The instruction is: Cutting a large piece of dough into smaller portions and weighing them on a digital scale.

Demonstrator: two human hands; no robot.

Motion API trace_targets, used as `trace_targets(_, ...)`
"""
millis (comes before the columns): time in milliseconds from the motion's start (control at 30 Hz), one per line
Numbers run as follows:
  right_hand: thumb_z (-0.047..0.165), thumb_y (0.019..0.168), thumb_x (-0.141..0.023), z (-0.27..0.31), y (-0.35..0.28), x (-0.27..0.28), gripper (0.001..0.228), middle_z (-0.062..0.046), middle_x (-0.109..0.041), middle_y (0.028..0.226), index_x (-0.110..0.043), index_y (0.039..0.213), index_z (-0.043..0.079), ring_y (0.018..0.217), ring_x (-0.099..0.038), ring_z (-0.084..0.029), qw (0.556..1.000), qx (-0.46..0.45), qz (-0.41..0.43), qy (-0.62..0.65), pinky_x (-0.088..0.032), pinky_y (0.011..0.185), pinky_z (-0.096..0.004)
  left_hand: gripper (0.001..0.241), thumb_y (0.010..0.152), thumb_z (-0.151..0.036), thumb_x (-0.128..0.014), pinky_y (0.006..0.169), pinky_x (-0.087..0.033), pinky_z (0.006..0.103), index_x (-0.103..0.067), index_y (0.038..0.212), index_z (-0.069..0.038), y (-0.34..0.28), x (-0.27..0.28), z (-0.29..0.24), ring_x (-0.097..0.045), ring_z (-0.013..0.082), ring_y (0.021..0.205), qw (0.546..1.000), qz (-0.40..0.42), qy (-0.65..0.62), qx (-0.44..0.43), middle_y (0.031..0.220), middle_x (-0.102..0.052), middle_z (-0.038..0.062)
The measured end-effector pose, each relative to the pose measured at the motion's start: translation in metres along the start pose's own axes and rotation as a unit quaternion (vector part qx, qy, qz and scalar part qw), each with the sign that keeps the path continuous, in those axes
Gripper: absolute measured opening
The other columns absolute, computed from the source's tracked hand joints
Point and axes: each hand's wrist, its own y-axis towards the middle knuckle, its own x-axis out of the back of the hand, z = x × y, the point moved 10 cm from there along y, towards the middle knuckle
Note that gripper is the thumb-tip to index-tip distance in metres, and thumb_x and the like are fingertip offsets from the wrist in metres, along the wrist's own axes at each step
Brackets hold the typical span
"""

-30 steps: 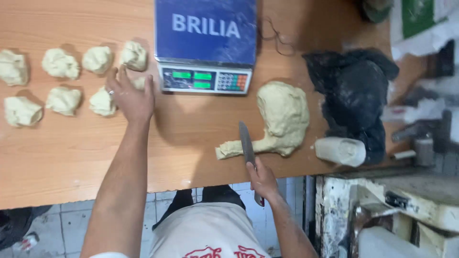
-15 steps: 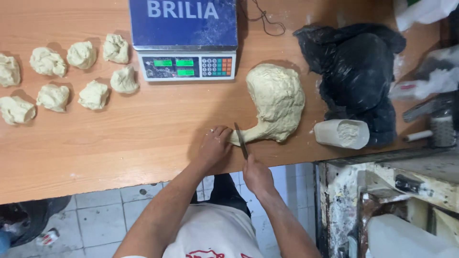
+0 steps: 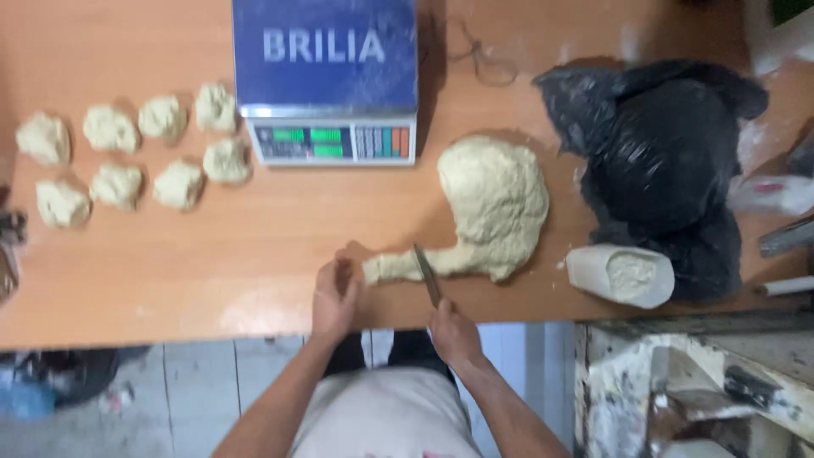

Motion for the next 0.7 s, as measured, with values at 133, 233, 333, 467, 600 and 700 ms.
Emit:
trace_targets(133, 0.028, 0.102, -0.048, 0.059, -0.006, -0.004, 0.027, -0.027, -0.07, 0.08, -0.049, 0.112, 0.004, 0.073, -0.069, -0.048, 0.996, 0.006, 0.053, 0.07, -0.055, 0.064, -0.06, 0.051, 0.099, -0.031, -0.061, 0.109, -0.049, 0.0395, -0.054, 0.14, -0.001, -0.029, -0.008, 0.048, -0.064, 0.0289, 0.124, 0.966, 0.007, -0.165, 0.196, 0.132, -0.064, 0.014)
trace_targets(233, 0.027, 0.1, -0.052, 0.126, -0.003, 0.046, 0.023, -0.025, -0.07, 0.083, -0.052, 0.106, 0.005, 0.074, -0.069, -0.046, 0.993, 0.06, 0.05, 0.085, -0.054, 0.063, -0.06, 0.052, 0.105, -0.042, -0.042, 0.109, -0.044, 0.0365, -0.05, 0.145, -0.011, -0.007, -0.022, 0.045, -0.056, 0.0184, 0.129, 0.859, 0.039, -0.41, 0.305, 0.138, -0.061, 0.003)
trace_targets(333, 0.027, 0.103, -0.051, 0.152, -0.017, 0.084, 0.023, -0.022, -0.07, 0.078, -0.052, 0.106, 0.004, 0.072, -0.068, -0.047, 0.977, 0.177, 0.054, 0.11, -0.049, 0.063, -0.063, 0.063, 0.103, -0.061, -0.031, 0.091, -0.055, 0.0461, -0.059, 0.123, -0.009, 0.031, -0.024, 0.053, -0.068, 0.0278, 0.1, 0.663, -0.064, -0.626, 0.405, 0.108, -0.068, 0.012)
trace_targets(467, 0.033, 0.102, -0.051, 0.059, -0.022, 0.115, 0.025, -0.025, -0.068, 0.071, -0.055, 0.107, 0.009, 0.068, -0.066, -0.049, 0.988, -0.014, -0.003, 0.152, -0.047, 0.059, -0.063, 0.045, 0.105, -0.046, -0.049, 0.096, -0.052, 0.0372, -0.061, 0.129, -0.009, 0.159, 0.038, -0.026, -0.063, 0.0193, 0.109, 0.844, -0.063, -0.492, 0.204, 0.118, -0.068, 0.006)
trace_targets(600, 0.034, 0.1, -0.049, -0.007, -0.038, 0.118, 0.033, -0.028, -0.068, 0.071, -0.049, 0.114, 0.004, 0.07, -0.066, -0.051, 0.984, -0.09, -0.009, 0.153, -0.047, 0.061, -0.064, 0.044, 0.111, -0.03, -0.065, 0.119, -0.044, 0.0419, -0.056, 0.146, -0.005, 0.268, 0.082, -0.141, -0.056, 0.0322, 0.138, 0.98, -0.104, -0.017, -0.17, 0.145, -0.06, 0.016)
trace_targets(700, 0.035, 0.104, -0.05, -0.026, -0.05, 0.116, 0.03, -0.029, -0.068, 0.075, -0.053, 0.101, 0.004, 0.074, -0.065, -0.052, 0.986, -0.078, -0.079, 0.125, -0.048, 0.062, -0.063, 0.067, 0.096, -0.039, -0.075, 0.115, -0.037, 0.0546, -0.052, 0.147, -0.001, 0.296, 0.06, -0.146, -0.049, 0.0421, 0.141, 0.933, -0.104, 0.262, -0.222, 0.149, -0.052, 0.024)
